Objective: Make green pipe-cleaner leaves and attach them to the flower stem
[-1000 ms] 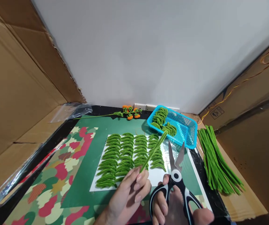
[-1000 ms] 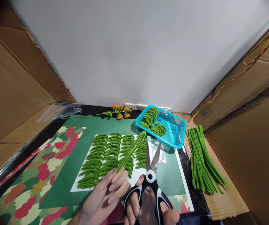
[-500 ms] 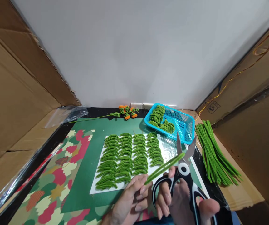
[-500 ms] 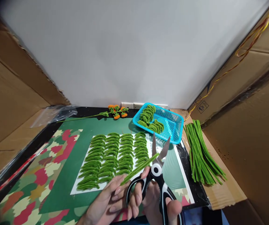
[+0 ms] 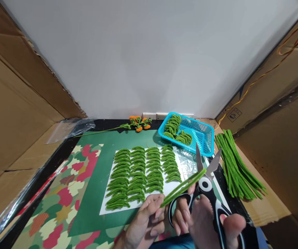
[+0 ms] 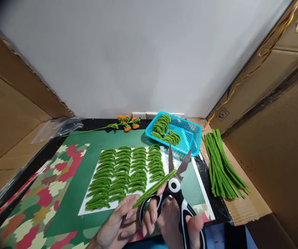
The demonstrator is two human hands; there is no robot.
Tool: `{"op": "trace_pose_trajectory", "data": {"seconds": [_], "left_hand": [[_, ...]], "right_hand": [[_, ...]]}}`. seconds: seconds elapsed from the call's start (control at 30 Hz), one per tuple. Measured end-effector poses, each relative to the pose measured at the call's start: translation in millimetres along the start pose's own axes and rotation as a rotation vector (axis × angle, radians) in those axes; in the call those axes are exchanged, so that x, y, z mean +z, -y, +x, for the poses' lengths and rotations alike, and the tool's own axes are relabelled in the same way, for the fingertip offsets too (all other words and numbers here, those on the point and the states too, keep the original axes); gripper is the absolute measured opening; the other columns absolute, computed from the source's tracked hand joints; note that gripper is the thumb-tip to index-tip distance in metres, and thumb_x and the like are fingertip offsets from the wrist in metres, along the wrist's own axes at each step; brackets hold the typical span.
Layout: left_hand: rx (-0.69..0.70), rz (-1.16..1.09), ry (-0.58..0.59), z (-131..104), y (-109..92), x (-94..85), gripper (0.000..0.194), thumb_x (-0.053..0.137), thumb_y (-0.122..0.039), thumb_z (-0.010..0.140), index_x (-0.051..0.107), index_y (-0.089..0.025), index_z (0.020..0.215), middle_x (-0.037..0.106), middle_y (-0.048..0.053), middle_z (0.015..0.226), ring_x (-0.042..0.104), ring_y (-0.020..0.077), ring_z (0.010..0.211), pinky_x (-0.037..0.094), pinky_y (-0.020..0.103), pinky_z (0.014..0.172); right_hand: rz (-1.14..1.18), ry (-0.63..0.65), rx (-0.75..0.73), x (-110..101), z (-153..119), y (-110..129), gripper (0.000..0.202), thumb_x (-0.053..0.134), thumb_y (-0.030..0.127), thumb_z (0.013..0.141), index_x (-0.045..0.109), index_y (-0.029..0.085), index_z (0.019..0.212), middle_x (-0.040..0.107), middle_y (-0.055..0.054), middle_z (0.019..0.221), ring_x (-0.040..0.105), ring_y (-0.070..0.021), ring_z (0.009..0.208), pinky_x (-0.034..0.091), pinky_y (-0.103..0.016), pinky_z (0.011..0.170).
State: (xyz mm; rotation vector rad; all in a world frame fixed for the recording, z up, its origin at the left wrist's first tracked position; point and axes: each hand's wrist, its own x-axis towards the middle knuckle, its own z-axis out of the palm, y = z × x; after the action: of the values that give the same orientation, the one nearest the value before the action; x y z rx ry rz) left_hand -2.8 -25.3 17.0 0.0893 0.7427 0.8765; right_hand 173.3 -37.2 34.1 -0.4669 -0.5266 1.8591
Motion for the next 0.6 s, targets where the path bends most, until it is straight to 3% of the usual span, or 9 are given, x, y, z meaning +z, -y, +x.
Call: {"op": "trace_pose_trajectory", "data": {"seconds": [0.1,0.27,0.4,0.5,0.6], "left_hand": [[0.005,-0.002,-0.010,0.6,-0.4,0.9,0.070,0.105,-0.050,0.053,0.048,-0.019,0.080,0.036,-0.012,0.059,0.024,0.0011,0.049,0.021,0.010,0.039],[0.010,0.017,0.060,-1.8,1.2,-6.0,0.068,0.102,-0.051,0.062,0.043,-0.019,0.076,0.037,-0.012,0.058,0.017,0.0009,0.048,0.021,0.010,0.039],[0.032,0.061,0.206,-6.3,0.0,-2.0,0.061,0.095,-0.049,0.075,0.042,-0.020,0.075,0.036,-0.012,0.056,0.018,0.0003,0.044,0.021,0.011,0.039],[0.071,0.087,0.294,-8.0,-0.8,6.0,0.055,0.090,-0.048,0.082,0.043,-0.019,0.076,0.037,-0.011,0.057,0.019,-0.0005,0.042,0.021,0.012,0.040],[0.107,0.084,0.308,-8.6,1.0,11.0,0.051,0.088,-0.046,0.085,0.045,-0.019,0.077,0.038,-0.011,0.059,0.019,-0.0010,0.042,0.021,0.012,0.041]], "right_hand": [[0.001,0.023,-0.026,-1.2,-0.3,0.5,0.073,0.086,0.083,0.061,0.064,0.033,0.108,0.055,0.000,0.082,0.047,-0.0171,0.063,0.046,-0.036,0.065],[0.061,0.086,-0.042,-14.9,8.1,-10.1,0.065,0.086,0.078,0.066,0.061,0.033,0.107,0.058,0.002,0.078,0.047,-0.0151,0.055,0.044,-0.031,0.055],[0.140,0.196,-0.001,-27.8,15.4,-17.9,0.054,0.085,0.071,0.071,0.061,0.037,0.105,0.051,0.006,0.064,0.039,-0.0143,0.042,0.045,-0.032,0.043],[0.146,0.171,-0.029,-26.4,11.7,-11.0,0.052,0.089,0.066,0.069,0.062,0.038,0.103,0.049,0.006,0.062,0.039,-0.0145,0.042,0.046,-0.032,0.042],[0.137,0.070,-0.045,-22.7,5.8,-1.2,0.047,0.087,0.064,0.073,0.064,0.037,0.104,0.046,0.008,0.061,0.035,-0.0121,0.042,0.046,-0.030,0.045]]}}
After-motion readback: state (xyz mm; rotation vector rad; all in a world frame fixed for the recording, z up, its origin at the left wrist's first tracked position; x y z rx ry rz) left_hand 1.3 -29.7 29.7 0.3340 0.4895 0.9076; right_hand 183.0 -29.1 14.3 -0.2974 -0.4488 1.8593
